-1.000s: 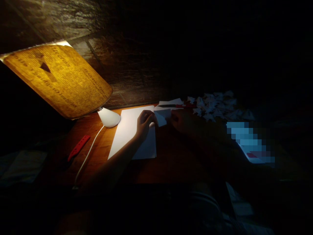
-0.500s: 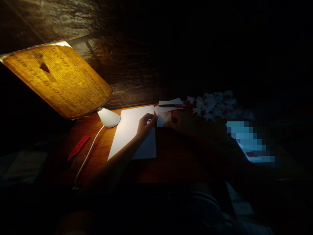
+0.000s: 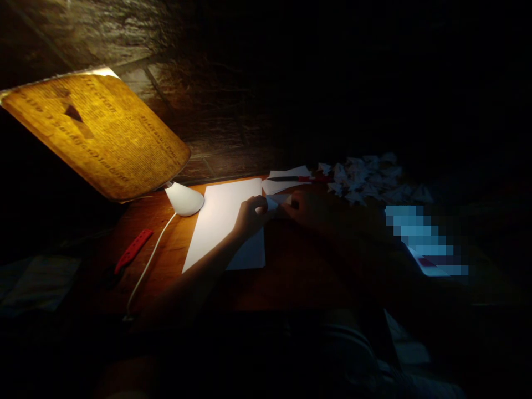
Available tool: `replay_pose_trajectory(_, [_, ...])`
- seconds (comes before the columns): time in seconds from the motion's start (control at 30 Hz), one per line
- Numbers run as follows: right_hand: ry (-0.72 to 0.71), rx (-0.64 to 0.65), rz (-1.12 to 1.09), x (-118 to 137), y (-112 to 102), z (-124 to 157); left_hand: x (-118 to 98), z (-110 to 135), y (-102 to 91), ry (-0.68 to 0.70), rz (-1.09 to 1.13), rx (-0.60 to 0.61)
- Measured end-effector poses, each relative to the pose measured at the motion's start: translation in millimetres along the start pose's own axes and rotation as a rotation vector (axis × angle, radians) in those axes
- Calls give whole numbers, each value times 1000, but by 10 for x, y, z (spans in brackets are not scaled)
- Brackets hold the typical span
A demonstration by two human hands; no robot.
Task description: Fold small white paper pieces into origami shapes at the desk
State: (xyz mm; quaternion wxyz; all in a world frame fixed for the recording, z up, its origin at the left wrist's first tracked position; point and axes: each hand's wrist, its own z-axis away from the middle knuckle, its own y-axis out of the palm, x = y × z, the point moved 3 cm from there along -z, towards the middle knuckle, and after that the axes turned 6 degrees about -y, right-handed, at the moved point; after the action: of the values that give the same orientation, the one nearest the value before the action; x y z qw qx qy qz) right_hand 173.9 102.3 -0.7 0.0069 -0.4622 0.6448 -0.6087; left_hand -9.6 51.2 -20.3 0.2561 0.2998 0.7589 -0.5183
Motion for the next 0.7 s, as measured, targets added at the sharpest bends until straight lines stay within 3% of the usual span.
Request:
replay_pose_trajectory(0.17, [37, 10, 21, -13, 22, -8, -106, 19, -8, 74, -49, -15])
replay_pose_trajectory(0.33, [7, 3, 47, 14, 13, 3, -101, 31, -32, 53, -18, -73])
replay_pose_trajectory(0.7, [-73, -49, 65, -23, 62, 3, -31, 6, 7, 58, -70, -5])
